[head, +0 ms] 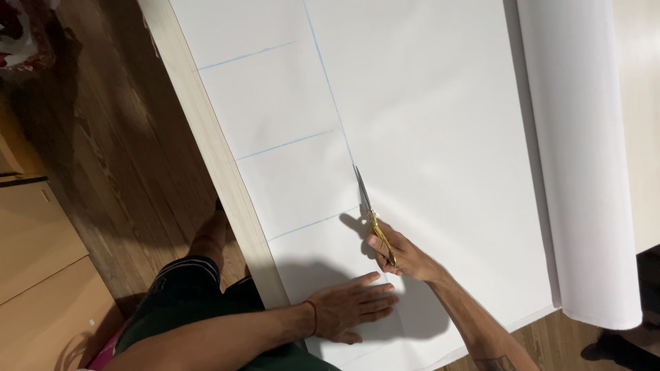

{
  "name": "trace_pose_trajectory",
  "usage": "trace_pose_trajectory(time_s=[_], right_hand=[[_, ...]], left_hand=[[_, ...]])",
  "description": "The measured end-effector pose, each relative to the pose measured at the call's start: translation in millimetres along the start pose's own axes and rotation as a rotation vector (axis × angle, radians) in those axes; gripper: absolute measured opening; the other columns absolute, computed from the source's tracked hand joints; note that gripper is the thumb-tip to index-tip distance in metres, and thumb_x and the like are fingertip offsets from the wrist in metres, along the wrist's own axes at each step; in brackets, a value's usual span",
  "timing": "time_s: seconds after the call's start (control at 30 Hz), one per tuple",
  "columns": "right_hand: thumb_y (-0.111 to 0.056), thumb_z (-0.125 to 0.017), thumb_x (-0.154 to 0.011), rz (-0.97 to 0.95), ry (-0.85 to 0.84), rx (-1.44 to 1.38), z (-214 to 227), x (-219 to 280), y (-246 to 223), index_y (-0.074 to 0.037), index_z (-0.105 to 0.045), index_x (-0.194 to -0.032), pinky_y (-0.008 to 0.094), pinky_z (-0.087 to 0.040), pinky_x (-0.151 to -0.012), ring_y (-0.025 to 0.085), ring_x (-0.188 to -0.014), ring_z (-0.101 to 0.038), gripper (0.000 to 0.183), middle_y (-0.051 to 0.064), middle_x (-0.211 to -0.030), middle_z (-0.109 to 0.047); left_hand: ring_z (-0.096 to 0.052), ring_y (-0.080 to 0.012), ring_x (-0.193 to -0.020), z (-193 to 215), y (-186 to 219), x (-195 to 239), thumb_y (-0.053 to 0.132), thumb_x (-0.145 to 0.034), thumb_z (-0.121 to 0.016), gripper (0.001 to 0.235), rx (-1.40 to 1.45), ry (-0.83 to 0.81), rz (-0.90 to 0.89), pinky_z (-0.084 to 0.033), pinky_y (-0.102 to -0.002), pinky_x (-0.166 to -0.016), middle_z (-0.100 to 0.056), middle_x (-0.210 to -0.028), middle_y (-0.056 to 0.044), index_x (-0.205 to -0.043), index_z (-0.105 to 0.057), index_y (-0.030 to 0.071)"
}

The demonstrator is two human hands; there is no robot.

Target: Cutting a large sheet of white material into smaller rectangular pieces using scissors along marked lines

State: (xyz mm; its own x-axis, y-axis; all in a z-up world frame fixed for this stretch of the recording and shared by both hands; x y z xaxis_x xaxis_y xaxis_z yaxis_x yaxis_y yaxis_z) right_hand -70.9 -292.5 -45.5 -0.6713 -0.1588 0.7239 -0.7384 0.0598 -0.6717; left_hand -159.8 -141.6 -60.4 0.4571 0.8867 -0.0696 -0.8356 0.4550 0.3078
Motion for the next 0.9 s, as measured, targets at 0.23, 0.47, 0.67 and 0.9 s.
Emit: trace_pose_trajectory(time_s=[0.23, 0.47, 0.67, 0.9], right_hand=[[-0.055, -0.052, -0.117, 0.186, -0.092, -0.071, -5.3, -10.0, -31.0, -0.018, -0.014, -0.185, 0.016, -0.036, -0.038, 0.004, -0.044, -0.038, 0.086, 0.019, -0.193, -0.033], [-0.055, -0.051, -0.117, 0.21, -0.107, -0.043, -1.2, -21.3, -44.3, -0.02, -0.009, -0.186, 0.016, -0.037, -0.042, 0.003, -0.043, -0.037, 0.088, 0.021, -0.193, -0.032], [-0.056, -0.051, -0.115, 0.114, -0.033, 0.008, 6.0, -29.3, -41.7, -0.018, -0.019, -0.186, 0.02, -0.035, -0.039, 0.005, -0.042, -0.036, 0.087, 0.009, -0.122, -0.037], [-0.055, -0.051, -0.115, 0.148, -0.063, -0.067, 3.4, -35.8, -61.0, -0.027, -0.014, -0.185, 0.018, -0.034, -0.042, 0.003, -0.048, -0.037, 0.084, 0.009, -0.195, -0.032]], left_hand=[[-0.01, -0.0345, -0.185, -4.0, -0.3, -1.5, 0.079, -0.106, -0.044, 0.102, 0.04, 0.039, 0.008, 0.0, -0.066, -0.15, -0.023, -0.197, -0.009, -0.184, -0.031, 0.014], [-0.019, -0.0348, -0.183, -8.1, 0.2, -1.3, 0.077, -0.106, -0.044, 0.101, 0.031, 0.06, -0.01, -0.001, -0.069, -0.15, -0.026, -0.196, -0.012, -0.183, -0.034, 0.012], [-0.019, -0.0348, -0.182, -7.1, 1.5, -1.4, 0.076, -0.106, -0.043, 0.1, 0.034, 0.057, -0.015, 0.002, -0.07, -0.15, -0.028, -0.195, -0.011, -0.183, -0.034, 0.012], [-0.019, -0.0346, -0.183, -5.1, 1.2, -1.0, 0.078, -0.104, -0.047, 0.101, 0.026, 0.076, -0.004, -0.001, -0.069, -0.151, -0.029, -0.196, -0.011, -0.181, -0.038, 0.013]])
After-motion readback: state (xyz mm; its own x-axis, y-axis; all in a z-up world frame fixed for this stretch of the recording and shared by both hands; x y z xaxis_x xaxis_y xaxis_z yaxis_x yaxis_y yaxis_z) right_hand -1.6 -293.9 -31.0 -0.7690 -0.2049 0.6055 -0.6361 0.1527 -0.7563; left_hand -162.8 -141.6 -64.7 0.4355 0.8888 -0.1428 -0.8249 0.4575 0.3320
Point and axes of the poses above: each hand's wrist, its own x-axis away from the middle knuckle, its own z-axis out of the back of the hand, y = z × x, the point moved 9 cm from there along -x, towards the middle knuckle
